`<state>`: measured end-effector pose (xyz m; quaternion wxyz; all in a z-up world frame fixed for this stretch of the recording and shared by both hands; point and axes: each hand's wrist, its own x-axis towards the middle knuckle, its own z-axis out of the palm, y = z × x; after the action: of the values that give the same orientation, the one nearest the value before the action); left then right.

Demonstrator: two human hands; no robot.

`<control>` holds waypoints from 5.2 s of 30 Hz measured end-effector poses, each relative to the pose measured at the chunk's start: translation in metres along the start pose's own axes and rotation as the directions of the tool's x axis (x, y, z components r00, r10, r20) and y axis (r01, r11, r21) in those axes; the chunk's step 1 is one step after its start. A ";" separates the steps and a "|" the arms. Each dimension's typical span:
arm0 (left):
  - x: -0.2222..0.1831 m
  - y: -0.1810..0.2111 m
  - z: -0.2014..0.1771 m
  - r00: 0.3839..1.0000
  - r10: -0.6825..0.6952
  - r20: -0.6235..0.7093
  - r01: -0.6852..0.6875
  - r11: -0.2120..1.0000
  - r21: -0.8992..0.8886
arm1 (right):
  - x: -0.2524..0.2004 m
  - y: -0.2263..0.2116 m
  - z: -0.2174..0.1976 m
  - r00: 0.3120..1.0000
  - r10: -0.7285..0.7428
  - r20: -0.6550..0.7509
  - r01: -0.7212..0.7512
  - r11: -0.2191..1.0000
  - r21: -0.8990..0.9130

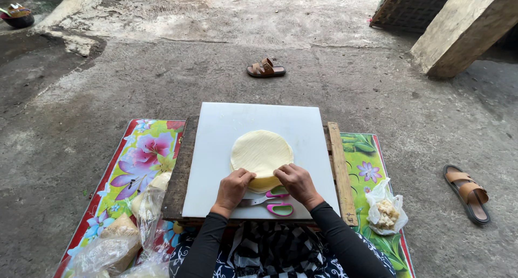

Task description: The person cuts stacks of flatbreads with scissors on a white board, folds the pieces, and places them into plastic bags by hand.

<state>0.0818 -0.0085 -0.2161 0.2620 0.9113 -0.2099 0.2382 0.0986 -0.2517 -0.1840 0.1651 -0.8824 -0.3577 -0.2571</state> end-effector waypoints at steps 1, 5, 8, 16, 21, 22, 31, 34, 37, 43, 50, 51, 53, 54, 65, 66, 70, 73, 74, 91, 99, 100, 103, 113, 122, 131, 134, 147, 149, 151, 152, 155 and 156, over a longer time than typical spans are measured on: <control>0.000 0.001 -0.001 1.000 0.015 -0.001 -0.015 1.000 0.013 | -0.002 -0.003 -0.001 1.000 0.002 0.003 -0.002 1.000 0.004; -0.009 0.006 -0.006 0.999 0.047 -0.013 -0.046 0.999 0.014 | -0.011 -0.011 -0.003 1.000 0.000 0.016 0.000 1.000 0.001; -0.013 0.008 -0.010 0.998 0.056 -0.013 -0.056 0.998 0.037 | -0.012 -0.015 -0.005 1.000 0.017 0.018 -0.018 0.999 0.033; -0.020 0.008 -0.022 1.000 0.012 -0.001 -0.012 1.000 0.005 | -0.013 -0.025 -0.006 0.998 0.013 0.053 -0.016 0.998 0.054; -0.024 0.010 -0.026 1.000 -0.004 0.013 0.005 0.998 -0.067 | -0.015 -0.025 -0.007 0.996 0.036 0.077 -0.043 0.994 0.099; -0.024 0.010 -0.026 1.000 0.000 0.014 0.001 0.999 -0.053 | -0.016 -0.025 -0.008 0.996 0.039 0.083 -0.048 0.993 0.105; -0.027 0.013 -0.010 1.000 0.002 -0.014 -0.002 1.000 -0.013 | -0.039 -0.041 -0.016 0.974 0.224 -0.038 -0.211 0.953 0.217; -0.028 0.014 -0.008 1.000 -0.017 -0.011 0.017 0.999 -0.035 | -0.046 -0.047 -0.022 0.970 0.242 -0.025 -0.226 0.934 0.278; -0.028 0.016 -0.007 1.000 -0.014 -0.018 0.014 0.999 -0.037 | -0.048 -0.053 -0.027 0.950 0.301 0.082 -0.312 0.908 0.279; -0.028 0.019 -0.014 1.000 -0.023 -0.005 0.022 0.994 -0.111 | -0.050 -0.059 -0.037 0.941 0.234 0.244 -0.294 0.922 0.250; -0.028 -0.003 -0.006 0.975 -0.222 0.002 0.218 0.959 -0.181 | -0.063 -0.079 -0.041 0.910 0.260 0.323 -0.306 0.947 0.097; -0.028 -0.005 -0.002 0.969 -0.244 -0.047 0.236 0.963 -0.131 | -0.064 -0.082 -0.042 0.918 0.244 0.312 -0.287 0.952 0.101; -0.024 -0.008 0.005 0.909 -0.403 -0.110 0.400 0.915 -0.047 | -0.064 -0.087 -0.046 0.920 0.223 0.323 -0.255 0.965 0.058; -0.021 -0.009 0.008 0.867 -0.476 -0.148 0.480 0.877 -0.009 | -0.063 -0.090 -0.049 0.912 0.218 0.348 -0.238 0.971 0.013; 0.055 -0.033 0.025 0.436 -0.853 0.286 0.876 0.475 0.081 | -0.159 -0.099 -0.062 0.944 0.255 0.207 -0.301 0.925 0.231; 0.056 -0.034 0.025 0.418 -0.853 0.314 0.884 0.461 0.075 | -0.179 -0.095 -0.058 0.927 0.304 0.220 -0.353 0.906 0.234; 0.058 -0.039 0.035 0.458 -0.843 0.284 0.867 0.494 0.070 | -0.260 -0.074 -0.034 0.912 0.409 0.039 -0.404 0.876 0.264; 0.054 -0.044 0.048 0.520 -0.827 0.214 0.849 0.527 -0.028 | -0.302 -0.066 -0.020 0.629 0.695 0.348 -0.766 0.476 0.433; 0.053 -0.048 0.053 0.532 -0.815 0.229 0.846 0.519 -0.117 | -0.309 -0.063 -0.016 0.614 0.649 0.449 -0.764 0.344 0.546; -0.062 0.026 0.050 0.540 -0.792 0.286 0.502 0.030 -0.865 | -0.291 -0.120 0.028 0.364 0.598 0.714 -0.649 -0.387 0.655; -0.084 0.086 0.015 0.331 -0.766 0.551 0.509 -0.347 -0.788 | -0.293 -0.113 0.031 0.356 0.463 0.812 -0.645 -0.507 0.572; -0.087 0.087 0.016 0.327 -0.766 0.553 0.507 -0.352 -0.787 | -0.294 -0.112 0.032 0.308 0.446 0.840 -0.648 -0.548 0.529; -0.095 0.089 0.021 0.322 -0.769 0.552 0.500 -0.358 -0.789 | -0.298 -0.115 0.034 0.342 0.325 0.882 -0.640 -0.607 0.471; -0.106 0.091 0.024 0.412 -0.781 0.469 0.585 -0.169 -0.794 | -0.297 -0.149 0.027 0.726 0.193 0.659 -0.301 -0.774 0.558; -0.104 0.088 0.025 0.393 -0.742 0.543 0.526 -0.303 -0.795 | -0.303 -0.146 0.039 0.634 0.254 0.731 -0.491 -0.598 0.633; -0.100 0.089 0.021 0.370 -0.728 0.578 0.512 -0.359 -0.780 | -0.251 -0.146 0.030 0.446 0.280 0.850 -0.681 -0.510 0.525; -0.102 0.087 0.024 0.382 -0.728 0.569 0.517 -0.343 -0.785 | -0.225 -0.152 0.019 0.455 0.318 0.832 -0.647 -0.523 0.554; -0.112 0.085 0.034 0.426 -0.765 0.483 0.514 -0.235 -0.825 | -0.153 -0.174 -0.012 0.359 0.430 0.828 -0.713 -0.446 0.541; -0.111 0.086 0.033 0.421 -0.769 0.481 0.521 -0.230 -0.822 | -0.149 -0.175 -0.014 0.359 0.436 0.825 -0.713 -0.443 0.544; -0.110 0.088 0.030 0.417 -0.771 0.482 0.528 -0.226 -0.819 | -0.147 -0.177 -0.015 0.374 0.437 0.818 -0.711 -0.431 0.556; -0.111 0.089 0.029 0.416 -0.771 0.482 0.532 -0.224 -0.817 | -0.146 -0.178 -0.014 0.370 0.438 0.819 -0.721 -0.421 0.551; -0.110 0.091 0.026 0.415 -0.771 0.483 0.532 -0.225 -0.816 | -0.143 -0.180 -0.012 0.359 0.442 0.822 -0.746 -0.393 0.537; -0.110 0.091 0.026 0.415 -0.770 0.485 0.531 -0.227 -0.816 | -0.143 -0.180 -0.011 0.357 0.444 0.822 -0.753 -0.385 0.534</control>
<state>-0.0441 -0.0654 -0.2615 0.8338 0.4944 0.2448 -0.0197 -0.1215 -0.2111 -0.2373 0.7353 -0.6043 0.1147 0.2846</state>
